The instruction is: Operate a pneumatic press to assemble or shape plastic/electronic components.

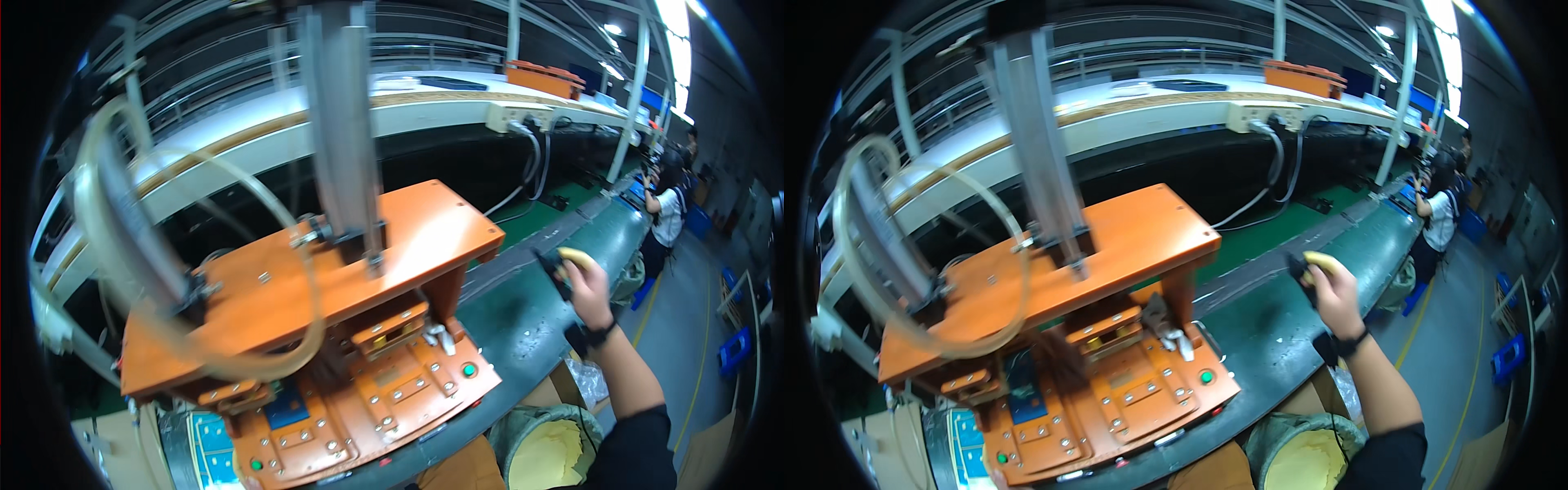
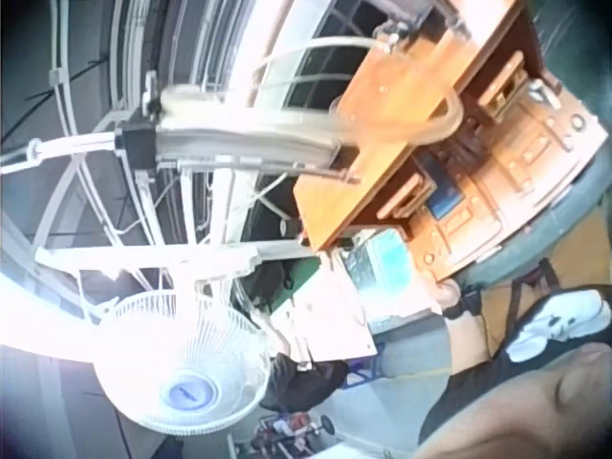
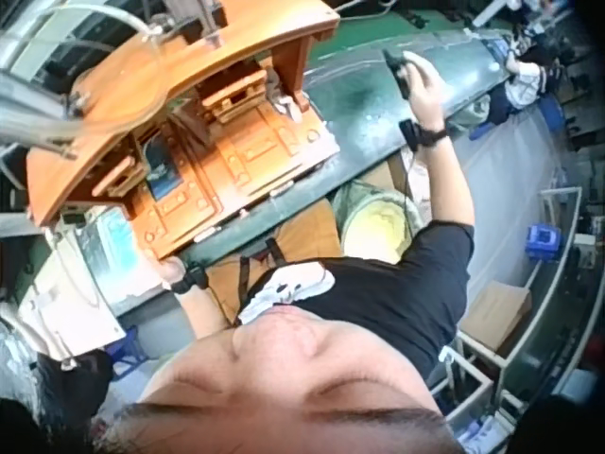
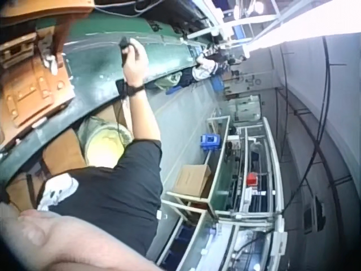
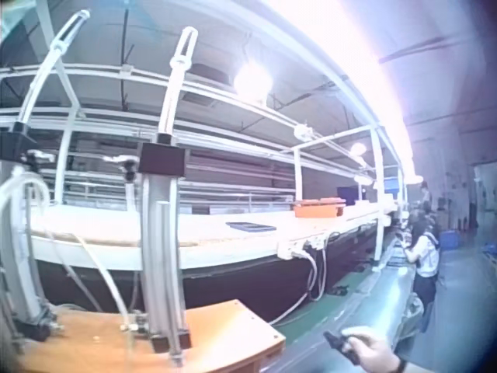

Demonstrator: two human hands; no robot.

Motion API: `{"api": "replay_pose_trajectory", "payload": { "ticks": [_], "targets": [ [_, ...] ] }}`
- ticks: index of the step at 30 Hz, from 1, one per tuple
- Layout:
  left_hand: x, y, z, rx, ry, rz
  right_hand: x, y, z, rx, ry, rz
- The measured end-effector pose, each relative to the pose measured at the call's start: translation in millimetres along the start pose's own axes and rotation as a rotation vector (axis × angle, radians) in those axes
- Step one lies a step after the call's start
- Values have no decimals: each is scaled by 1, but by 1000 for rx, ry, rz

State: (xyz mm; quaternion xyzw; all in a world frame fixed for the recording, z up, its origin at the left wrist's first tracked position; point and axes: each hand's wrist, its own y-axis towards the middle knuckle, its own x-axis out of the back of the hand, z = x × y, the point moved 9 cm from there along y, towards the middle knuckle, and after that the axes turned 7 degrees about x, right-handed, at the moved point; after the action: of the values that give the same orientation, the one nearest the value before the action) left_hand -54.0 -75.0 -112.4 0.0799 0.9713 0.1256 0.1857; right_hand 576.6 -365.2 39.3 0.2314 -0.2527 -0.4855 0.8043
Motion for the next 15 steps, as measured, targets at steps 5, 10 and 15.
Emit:
{"api": "replay_pose_trajectory", "payload": {
  "ticks": [5, 10, 15],
  "targets": [
    [2, 0, 2, 32, -70, 29, -47, -109, 206, 659, -422, 352],
    [1, -1, -7, 88, -19, 0, -119, -161, 313, 813, 438, 950],
    [2, -2, -8, 120, -24, 34, -212, -200, 335, 1086, 404, 1191]
  ]
}}
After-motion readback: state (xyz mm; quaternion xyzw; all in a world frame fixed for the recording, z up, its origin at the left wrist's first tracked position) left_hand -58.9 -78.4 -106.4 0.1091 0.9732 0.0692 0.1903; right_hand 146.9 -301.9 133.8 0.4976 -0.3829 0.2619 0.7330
